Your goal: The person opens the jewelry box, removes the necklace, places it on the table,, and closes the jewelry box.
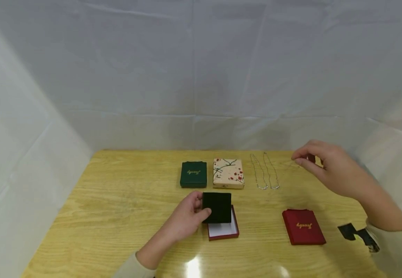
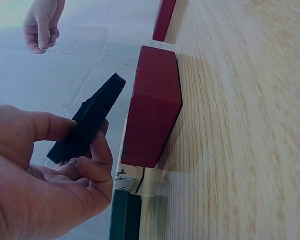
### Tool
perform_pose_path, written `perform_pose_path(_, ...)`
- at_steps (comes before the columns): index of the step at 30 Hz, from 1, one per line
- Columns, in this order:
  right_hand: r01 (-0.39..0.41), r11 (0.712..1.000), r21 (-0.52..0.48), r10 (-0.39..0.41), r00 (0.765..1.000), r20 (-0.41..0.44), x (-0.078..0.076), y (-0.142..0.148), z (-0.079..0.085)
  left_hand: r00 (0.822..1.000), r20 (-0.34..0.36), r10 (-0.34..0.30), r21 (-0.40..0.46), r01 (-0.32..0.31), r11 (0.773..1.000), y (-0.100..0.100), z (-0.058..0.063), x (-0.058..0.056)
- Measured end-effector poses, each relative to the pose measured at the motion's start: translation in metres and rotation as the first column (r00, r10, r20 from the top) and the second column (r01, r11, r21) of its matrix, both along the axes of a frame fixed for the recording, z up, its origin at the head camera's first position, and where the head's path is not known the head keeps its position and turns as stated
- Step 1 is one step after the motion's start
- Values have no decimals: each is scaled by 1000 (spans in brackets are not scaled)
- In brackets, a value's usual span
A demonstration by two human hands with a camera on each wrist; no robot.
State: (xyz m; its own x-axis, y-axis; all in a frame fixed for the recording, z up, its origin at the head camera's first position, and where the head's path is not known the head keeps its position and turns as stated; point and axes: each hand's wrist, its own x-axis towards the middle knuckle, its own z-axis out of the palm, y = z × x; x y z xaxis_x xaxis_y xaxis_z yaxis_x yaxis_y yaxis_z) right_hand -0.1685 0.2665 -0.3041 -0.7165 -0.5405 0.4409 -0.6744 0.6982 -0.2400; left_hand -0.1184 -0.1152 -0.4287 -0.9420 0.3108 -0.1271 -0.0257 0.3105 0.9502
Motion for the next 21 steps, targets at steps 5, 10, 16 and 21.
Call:
perform_pose_path(5,-11,999,30,12,999,-33,-8,9,1,1000,-1,-6,13,6,1000,-1,0,0)
perform_pose_path(10,20,998,56,-18,999,-39,-17,19,2,1000,-7,-11,15,11,1000,-1,0,-1)
perform_pose_path(16,58,995,83,-57,998,-19,-28,28,3,1000,-13,-8,5,8,1000,-1,-1,-2)
perform_pose_path(21,60,995,83,-59,998,-23,-41,33,2,1000,-13,-7,2,7,1000,-1,-2,-2)
